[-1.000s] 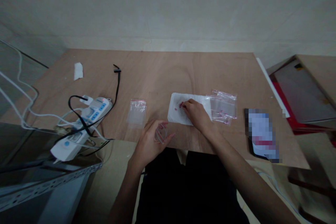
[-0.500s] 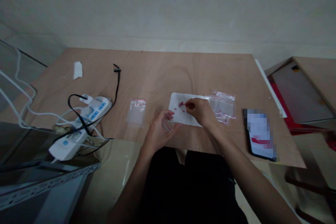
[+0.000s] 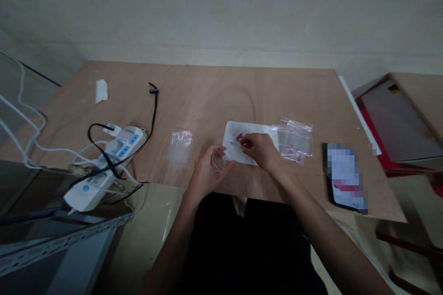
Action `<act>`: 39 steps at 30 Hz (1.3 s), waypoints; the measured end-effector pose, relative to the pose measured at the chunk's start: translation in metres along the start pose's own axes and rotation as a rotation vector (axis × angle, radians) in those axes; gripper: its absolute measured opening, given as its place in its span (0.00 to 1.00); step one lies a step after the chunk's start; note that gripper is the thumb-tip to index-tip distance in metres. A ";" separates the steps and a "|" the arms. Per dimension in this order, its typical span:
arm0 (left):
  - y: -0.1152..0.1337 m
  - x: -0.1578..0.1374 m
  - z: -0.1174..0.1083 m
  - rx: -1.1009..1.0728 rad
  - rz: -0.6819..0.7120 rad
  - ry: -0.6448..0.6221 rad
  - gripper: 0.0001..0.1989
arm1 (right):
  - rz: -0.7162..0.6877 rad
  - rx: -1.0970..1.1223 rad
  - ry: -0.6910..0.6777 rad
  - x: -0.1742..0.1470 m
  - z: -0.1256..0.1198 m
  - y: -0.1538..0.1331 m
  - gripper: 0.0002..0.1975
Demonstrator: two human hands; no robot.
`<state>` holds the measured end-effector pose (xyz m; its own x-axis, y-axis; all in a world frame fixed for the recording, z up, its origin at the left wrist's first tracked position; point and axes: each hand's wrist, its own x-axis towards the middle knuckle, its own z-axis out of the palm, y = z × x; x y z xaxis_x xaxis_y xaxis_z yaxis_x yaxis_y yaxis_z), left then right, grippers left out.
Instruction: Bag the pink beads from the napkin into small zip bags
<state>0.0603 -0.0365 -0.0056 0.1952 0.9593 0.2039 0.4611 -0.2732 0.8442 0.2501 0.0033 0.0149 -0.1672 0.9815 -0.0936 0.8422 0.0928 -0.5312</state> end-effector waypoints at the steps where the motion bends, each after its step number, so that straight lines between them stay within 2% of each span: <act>1: 0.001 0.001 0.000 -0.002 0.000 -0.002 0.16 | -0.007 -0.001 -0.003 0.001 0.002 0.000 0.09; 5: 0.004 0.001 -0.001 0.000 0.017 -0.006 0.16 | -0.018 0.009 0.017 0.004 0.006 -0.001 0.09; 9: 0.008 0.001 -0.002 -0.013 0.004 0.008 0.16 | -0.046 0.128 0.058 -0.011 -0.011 -0.018 0.08; 12: 0.014 0.002 0.001 -0.079 0.006 0.007 0.16 | -0.154 0.356 0.109 -0.030 -0.030 -0.041 0.07; 14: 0.018 0.004 0.004 -0.150 0.013 -0.010 0.18 | -0.242 0.403 0.087 -0.039 -0.038 -0.055 0.07; 19: 0.033 0.005 0.011 -0.279 0.015 0.010 0.21 | -0.310 0.276 -0.028 -0.044 -0.041 -0.070 0.07; 27: 0.032 0.001 0.014 -0.331 0.104 0.141 0.23 | -0.522 0.095 -0.039 -0.057 -0.045 -0.061 0.07; 32: 0.034 -0.007 0.002 -0.426 0.087 0.083 0.27 | -0.398 0.138 0.070 -0.062 -0.052 -0.045 0.07; 36: 0.038 -0.009 -0.009 -0.461 -0.073 0.088 0.10 | -0.265 0.292 0.046 -0.064 -0.057 -0.038 0.04; 39: 0.039 -0.006 -0.011 -0.372 -0.140 0.119 0.07 | -0.165 0.425 0.131 -0.066 -0.052 -0.035 0.03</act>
<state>0.0675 -0.0521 0.0322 0.0415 0.9929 0.1113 0.1275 -0.1157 0.9851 0.2583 -0.0556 0.0834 -0.1918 0.9749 0.1132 0.5210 0.1989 -0.8300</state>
